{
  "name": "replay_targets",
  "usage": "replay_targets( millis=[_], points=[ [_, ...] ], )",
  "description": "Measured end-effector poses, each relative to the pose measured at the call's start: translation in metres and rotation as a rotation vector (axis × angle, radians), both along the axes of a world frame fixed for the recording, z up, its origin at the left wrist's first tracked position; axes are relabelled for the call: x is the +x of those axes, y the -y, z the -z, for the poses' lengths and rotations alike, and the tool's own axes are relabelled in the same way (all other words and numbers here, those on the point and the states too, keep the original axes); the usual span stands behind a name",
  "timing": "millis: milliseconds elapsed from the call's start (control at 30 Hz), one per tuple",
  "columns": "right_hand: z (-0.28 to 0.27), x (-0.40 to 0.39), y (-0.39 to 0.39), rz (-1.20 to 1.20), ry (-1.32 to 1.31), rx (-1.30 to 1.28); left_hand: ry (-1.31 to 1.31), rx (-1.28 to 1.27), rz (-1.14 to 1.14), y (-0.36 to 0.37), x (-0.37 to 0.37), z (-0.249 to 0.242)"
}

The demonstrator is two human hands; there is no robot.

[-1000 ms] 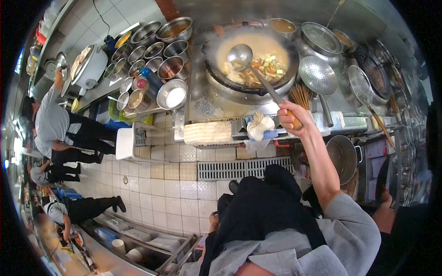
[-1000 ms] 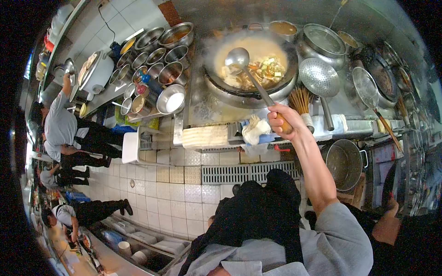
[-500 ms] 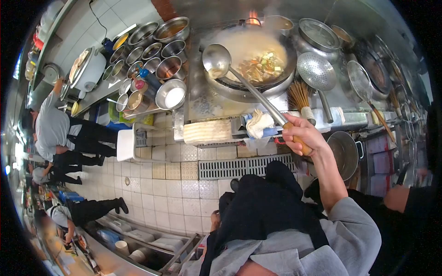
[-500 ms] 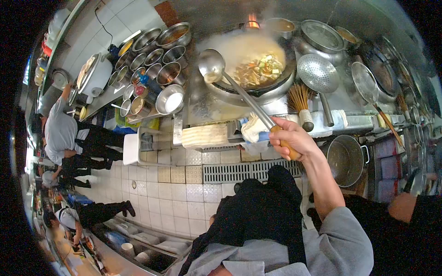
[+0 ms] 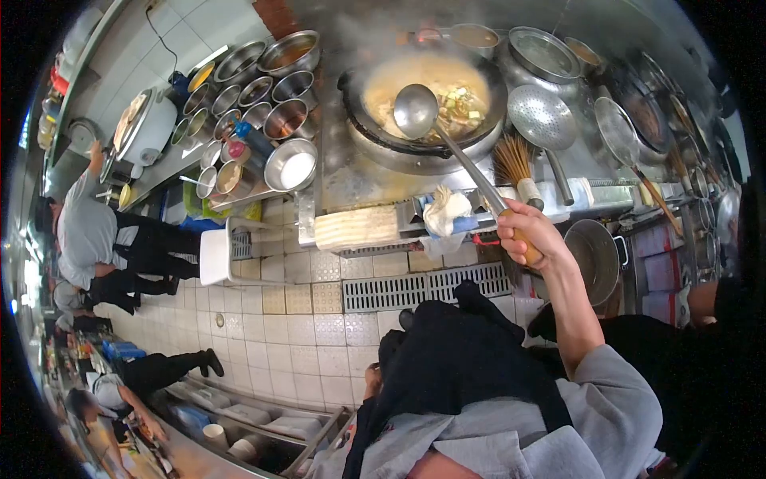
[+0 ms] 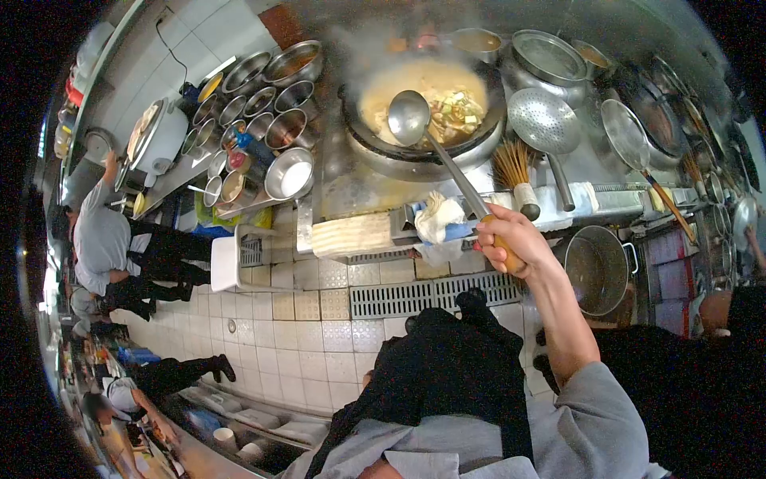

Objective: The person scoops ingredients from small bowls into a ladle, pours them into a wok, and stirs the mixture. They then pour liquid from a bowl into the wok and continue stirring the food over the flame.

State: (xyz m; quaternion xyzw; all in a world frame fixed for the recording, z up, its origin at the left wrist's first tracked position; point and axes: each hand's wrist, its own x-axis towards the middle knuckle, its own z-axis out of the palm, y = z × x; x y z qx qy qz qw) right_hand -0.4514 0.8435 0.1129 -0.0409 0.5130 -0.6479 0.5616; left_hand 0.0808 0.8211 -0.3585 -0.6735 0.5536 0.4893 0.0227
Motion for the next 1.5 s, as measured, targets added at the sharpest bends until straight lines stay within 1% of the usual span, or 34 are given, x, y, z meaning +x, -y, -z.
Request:
replay_targets(
  millis=[33, 100, 167, 200, 267, 300, 367, 500, 600, 667, 700, 767, 833, 900, 967, 1000, 1067, 1100, 1200, 1267, 1333, 1400, 1500],
  points=[
    [0.001, -0.001, 0.002, 0.004, 0.028, -0.016, -0.005, 0.012, -0.018, 0.0, -0.002, -0.004],
    [0.005, -0.004, 0.006, 0.012, 0.081, -0.048, 0.004, 0.062, -0.046, 0.009, -0.03, -0.067],
    [0.01, -0.007, 0.011, 0.009, 0.097, -0.077, -0.037, 0.057, -0.023, 0.017, -0.041, -0.093],
    [0.013, -0.008, 0.014, 0.006, 0.105, -0.09, -0.058, 0.054, -0.013, 0.019, -0.042, -0.097],
    [0.015, -0.008, 0.02, 0.033, 0.109, -0.094, -0.089, 0.007, -0.009, 0.018, -0.029, -0.067],
    [0.016, -0.009, 0.023, 0.046, 0.111, -0.096, -0.104, -0.017, -0.008, 0.019, -0.03, -0.066],
    [0.023, -0.013, 0.028, 0.065, 0.147, -0.097, -0.11, 0.031, -0.035, 0.018, -0.03, -0.064],
    [0.033, -0.018, 0.035, 0.031, 0.26, -0.169, -0.039, 0.052, -0.01, 0.019, -0.049, -0.103],
    [0.027, -0.014, 0.035, 0.046, 0.292, -0.164, -0.044, 0.057, -0.059, 0.012, -0.037, -0.081],
    [0.021, -0.011, 0.032, 0.013, 0.3, -0.185, -0.07, 0.049, -0.089, 0.008, -0.029, -0.069],
    [0.018, -0.01, 0.03, -0.001, 0.304, -0.195, -0.072, 0.051, -0.101, 0.007, -0.03, -0.072],
    [0.011, -0.005, 0.025, -0.037, 0.203, -0.161, -0.062, 0.063, -0.12, 0.007, -0.032, -0.08],
    [0.001, -0.002, 0.02, -0.071, 0.13, -0.148, -0.031, 0.061, -0.078, 0.009, -0.033, -0.081],
    [-0.008, 0.002, 0.015, -0.11, 0.086, -0.153, 0.004, 0.039, 0.018, 0.01, -0.025, -0.062],
    [-0.003, 0.001, 0.009, -0.111, 0.036, -0.167, -0.077, 0.044, -0.036, 0.011, -0.015, -0.036],
    [-0.001, 0.0, 0.006, -0.113, 0.011, -0.174, -0.117, 0.046, -0.065, 0.013, -0.017, -0.038],
    [0.001, -0.001, 0.001, -0.042, -0.016, -0.125, -0.087, -0.027, -0.034, 0.011, -0.021, -0.042],
    [0.002, -0.001, -0.001, -0.009, -0.028, -0.101, -0.071, -0.063, -0.021, 0.011, -0.027, -0.053],
    [0.001, -0.003, -0.007, 0.091, -0.095, -0.023, -0.032, -0.013, -0.036, 0.011, -0.032, -0.057],
    [0.001, -0.009, -0.014, 0.137, -0.074, -0.008, 0.016, -0.073, 0.048, 0.006, -0.021, -0.03],
    [0.003, -0.011, -0.02, 0.207, -0.065, 0.015, 0.028, -0.066, 0.086, 0.007, -0.015, -0.023],
    [0.008, -0.017, -0.024, 0.234, -0.071, 0.021, 0.003, 0.009, 0.071, 0.011, -0.012, -0.022],
    [0.015, -0.026, -0.025, 0.242, -0.082, 0.006, 0.102, 0.009, 0.084, 0.017, -0.037, -0.062]
  ],
)
